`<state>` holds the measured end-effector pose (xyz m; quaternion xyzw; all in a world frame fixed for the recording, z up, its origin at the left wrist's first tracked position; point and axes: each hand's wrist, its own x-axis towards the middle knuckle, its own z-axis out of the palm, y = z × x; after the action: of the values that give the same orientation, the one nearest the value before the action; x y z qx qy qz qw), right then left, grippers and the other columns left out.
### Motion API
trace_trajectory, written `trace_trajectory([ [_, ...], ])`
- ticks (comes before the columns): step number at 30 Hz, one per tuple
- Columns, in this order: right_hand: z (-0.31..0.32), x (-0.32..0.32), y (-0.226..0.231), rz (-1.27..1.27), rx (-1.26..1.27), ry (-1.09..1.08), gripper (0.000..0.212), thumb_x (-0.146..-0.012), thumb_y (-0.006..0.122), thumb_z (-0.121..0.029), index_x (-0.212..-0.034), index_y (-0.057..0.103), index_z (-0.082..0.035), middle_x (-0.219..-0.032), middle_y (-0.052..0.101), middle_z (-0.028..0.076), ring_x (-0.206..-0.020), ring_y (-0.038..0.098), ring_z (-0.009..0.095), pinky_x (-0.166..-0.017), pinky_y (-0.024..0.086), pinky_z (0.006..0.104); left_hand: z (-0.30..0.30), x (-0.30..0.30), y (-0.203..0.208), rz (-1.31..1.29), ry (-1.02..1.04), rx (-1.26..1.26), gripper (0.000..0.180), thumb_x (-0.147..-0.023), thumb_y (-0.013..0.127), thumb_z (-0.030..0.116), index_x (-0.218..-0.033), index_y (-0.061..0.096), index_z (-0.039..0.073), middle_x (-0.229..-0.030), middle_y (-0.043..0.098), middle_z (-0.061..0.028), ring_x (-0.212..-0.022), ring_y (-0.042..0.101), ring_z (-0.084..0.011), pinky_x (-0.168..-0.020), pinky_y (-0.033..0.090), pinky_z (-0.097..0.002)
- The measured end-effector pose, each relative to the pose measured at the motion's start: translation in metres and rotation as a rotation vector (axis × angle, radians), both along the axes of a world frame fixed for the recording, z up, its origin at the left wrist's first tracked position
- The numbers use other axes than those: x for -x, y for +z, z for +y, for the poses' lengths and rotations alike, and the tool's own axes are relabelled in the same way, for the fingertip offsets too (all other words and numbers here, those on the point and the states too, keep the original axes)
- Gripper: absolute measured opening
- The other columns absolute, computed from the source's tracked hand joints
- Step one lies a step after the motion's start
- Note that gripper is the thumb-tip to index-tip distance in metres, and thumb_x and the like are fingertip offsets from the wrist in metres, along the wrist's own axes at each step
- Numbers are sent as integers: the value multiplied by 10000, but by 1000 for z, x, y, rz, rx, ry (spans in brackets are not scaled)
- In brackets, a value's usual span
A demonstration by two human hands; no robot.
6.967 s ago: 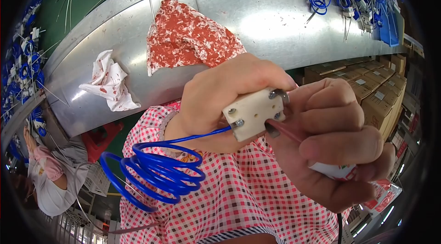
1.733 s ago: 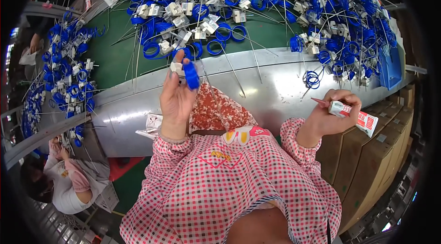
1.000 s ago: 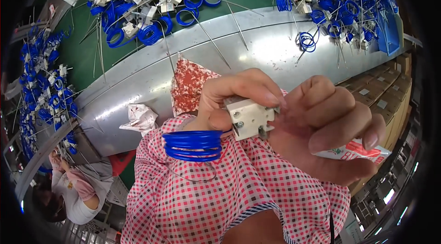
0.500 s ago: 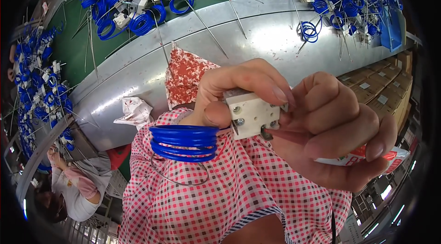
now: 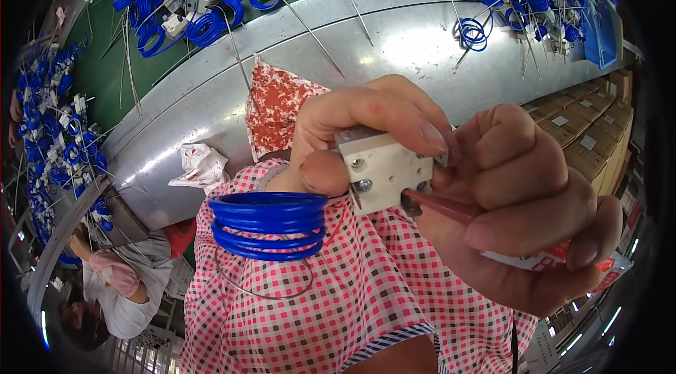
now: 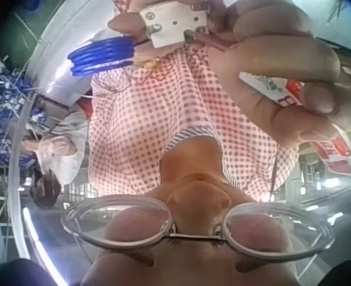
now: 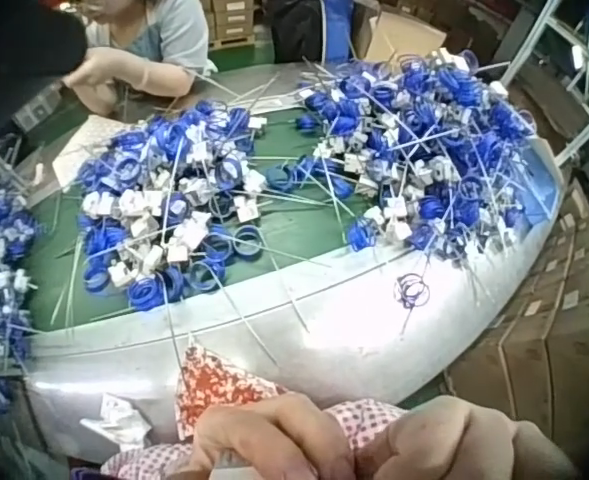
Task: Applying adhesive from a tube to small electrical components on a production line.
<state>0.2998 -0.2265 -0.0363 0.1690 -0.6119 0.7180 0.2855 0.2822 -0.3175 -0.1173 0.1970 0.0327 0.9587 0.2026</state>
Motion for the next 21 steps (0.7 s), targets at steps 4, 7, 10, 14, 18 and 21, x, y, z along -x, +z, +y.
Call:
trace_trajectory([
  [4,-3,-3,4,-52,-85,-74,274,-867,362,-335,-929,493,-103,-517,466,-12,-368,269,92,-428,232,248,1,-5,0,12,18,-2,672,-759,517,541,-958,555,-99,-956,529,-197,-801,580,-220,-690,482,-290],
  [7,5,-4,2,-35,-79,63,273,-867,364,-335,-922,496,-103,-519,472,-16,-372,270,91,-437,231,248,-5,-9,8,-157,33,44,700,-742,519,566,-957,555,-99,-956,528,-196,-801,579,-220,-685,481,-288],
  [10,6,-7,1,-8,-72,26,277,-867,363,-341,-926,497,-105,-526,479,-16,-377,272,90,-443,231,246,-25,14,24,28,-221,438,715,-735,519,579,-951,555,-102,-956,528,-195,-800,579,-220,-680,479,-289],
  [14,-1,-8,4,-32,-128,-27,291,-861,362,-352,-935,499,-107,-522,479,-25,-380,287,93,-432,245,246,-6,-3,9,-47,-90,208,723,-750,503,577,-963,541,-113,-956,523,-208,-802,577,-221,-682,477,-286],
  [18,-12,-11,8,-95,-267,-214,307,-851,362,-367,-931,506,-109,-521,477,-43,-380,303,100,-404,259,249,10,1,-1,-30,26,-105,759,-772,455,590,-974,518,-139,-952,517,-227,-777,576,-219,-670,477,-275],
  [21,-10,-11,5,-64,-246,-201,304,-848,367,-363,-921,509,-104,-522,477,-47,-375,300,100,-390,252,248,12,-6,2,-101,88,-98,773,-787,422,593,-963,512,-154,-940,519,-238,-753,576,-217,-656,476,-270],
])
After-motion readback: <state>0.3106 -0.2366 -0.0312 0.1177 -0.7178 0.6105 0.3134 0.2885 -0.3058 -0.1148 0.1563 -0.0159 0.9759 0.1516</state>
